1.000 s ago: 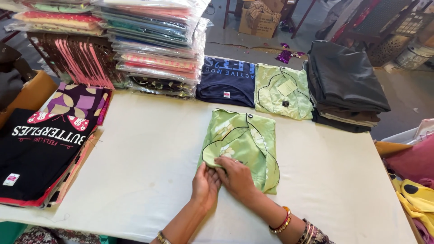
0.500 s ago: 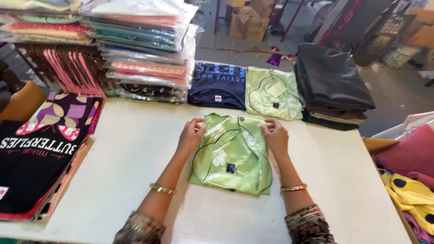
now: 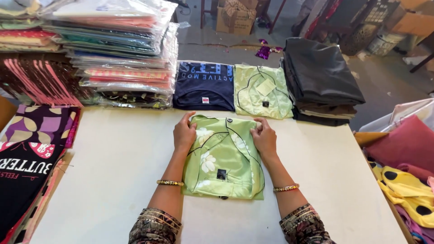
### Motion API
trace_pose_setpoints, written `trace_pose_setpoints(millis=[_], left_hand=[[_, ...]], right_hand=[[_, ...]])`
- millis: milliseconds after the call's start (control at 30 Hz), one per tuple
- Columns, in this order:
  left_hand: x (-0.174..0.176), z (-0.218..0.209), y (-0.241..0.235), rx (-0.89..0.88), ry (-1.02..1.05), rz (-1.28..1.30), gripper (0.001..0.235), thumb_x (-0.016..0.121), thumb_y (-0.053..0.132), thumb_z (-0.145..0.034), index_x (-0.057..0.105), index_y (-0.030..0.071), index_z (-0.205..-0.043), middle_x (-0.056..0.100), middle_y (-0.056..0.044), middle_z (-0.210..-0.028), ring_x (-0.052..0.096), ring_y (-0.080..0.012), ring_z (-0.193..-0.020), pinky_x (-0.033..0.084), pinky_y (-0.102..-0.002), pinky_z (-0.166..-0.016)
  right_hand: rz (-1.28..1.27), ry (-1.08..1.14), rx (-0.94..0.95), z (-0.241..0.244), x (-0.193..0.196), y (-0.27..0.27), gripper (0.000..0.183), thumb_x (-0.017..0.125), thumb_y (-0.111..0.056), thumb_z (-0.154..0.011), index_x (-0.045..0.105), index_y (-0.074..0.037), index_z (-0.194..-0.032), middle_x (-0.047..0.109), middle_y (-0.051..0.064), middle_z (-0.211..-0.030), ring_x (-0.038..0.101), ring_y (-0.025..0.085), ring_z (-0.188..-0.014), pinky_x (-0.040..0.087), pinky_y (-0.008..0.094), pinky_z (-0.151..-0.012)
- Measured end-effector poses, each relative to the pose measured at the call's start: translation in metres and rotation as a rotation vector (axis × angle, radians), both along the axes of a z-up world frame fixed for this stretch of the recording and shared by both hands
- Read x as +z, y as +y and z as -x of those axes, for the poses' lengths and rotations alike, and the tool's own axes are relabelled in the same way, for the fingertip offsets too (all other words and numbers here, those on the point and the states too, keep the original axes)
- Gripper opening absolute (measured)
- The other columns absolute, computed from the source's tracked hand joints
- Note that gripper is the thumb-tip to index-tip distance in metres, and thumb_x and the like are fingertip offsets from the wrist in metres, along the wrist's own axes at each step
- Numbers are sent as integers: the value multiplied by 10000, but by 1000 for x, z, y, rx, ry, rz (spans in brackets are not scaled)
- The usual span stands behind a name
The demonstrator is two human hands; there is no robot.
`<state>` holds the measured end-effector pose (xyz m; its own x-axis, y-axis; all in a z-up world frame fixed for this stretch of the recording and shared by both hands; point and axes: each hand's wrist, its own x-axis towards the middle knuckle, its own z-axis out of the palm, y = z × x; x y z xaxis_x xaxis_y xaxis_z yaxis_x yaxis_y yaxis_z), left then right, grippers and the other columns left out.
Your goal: The person folds a green floral-patterned shirt on a white table, smoothing the fabric and aligning the edges before stacking it. They then unfold and fold a pink floral-patterned shirt using the same method, handling the garments by hand.
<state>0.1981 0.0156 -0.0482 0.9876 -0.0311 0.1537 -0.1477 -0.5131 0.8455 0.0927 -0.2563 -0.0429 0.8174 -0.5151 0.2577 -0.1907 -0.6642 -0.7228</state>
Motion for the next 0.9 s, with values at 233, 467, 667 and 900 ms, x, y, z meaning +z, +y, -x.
trace_pose_setpoints(millis=[233, 467, 667, 900], left_hand=[[0, -2, 3, -71, -191, -68, 496, 668, 77, -933, 633, 249, -1397, 723, -133, -931, 705, -339, -857, 547, -458, -738], [23, 9, 11, 4, -273, -250, 373, 658, 147, -955, 642, 193, -1324, 673, -132, -1202, 716, -321, -912, 578, -430, -786], [27, 8, 27, -143, 260, -424, 605, 757, 413, -890, 522, 262, -1425, 729, -99, -1111, 695, -290, -1023, 550, -433, -868], [42, 23, 32, -6, 167, -350, 641, 698, 315, -947, 421, 196, -1513, 737, -183, -992, 726, -372, -936, 560, -478, -812]], right_hand=[[-49, 71, 110, 8, 18, 11, 476, 833, -169, -790, 674, -163, -1239, 605, 55, -647, 563, 192, -592, 491, 360, -598], [30, -52, 57, 12, 19, 12, 416, 810, -229, -837, 683, -147, -1224, 616, 25, -653, 574, 179, -561, 480, 350, -569], [18, 123, 99, 16, 20, 7, 532, 806, -331, -844, 627, -183, -1323, 571, 29, -574, 561, 185, -532, 462, 382, -560], [-33, 199, 149, 15, 15, 1, 616, 849, -354, -769, 655, -221, -1339, 438, 18, -545, 455, 179, -529, 417, 404, -543]])
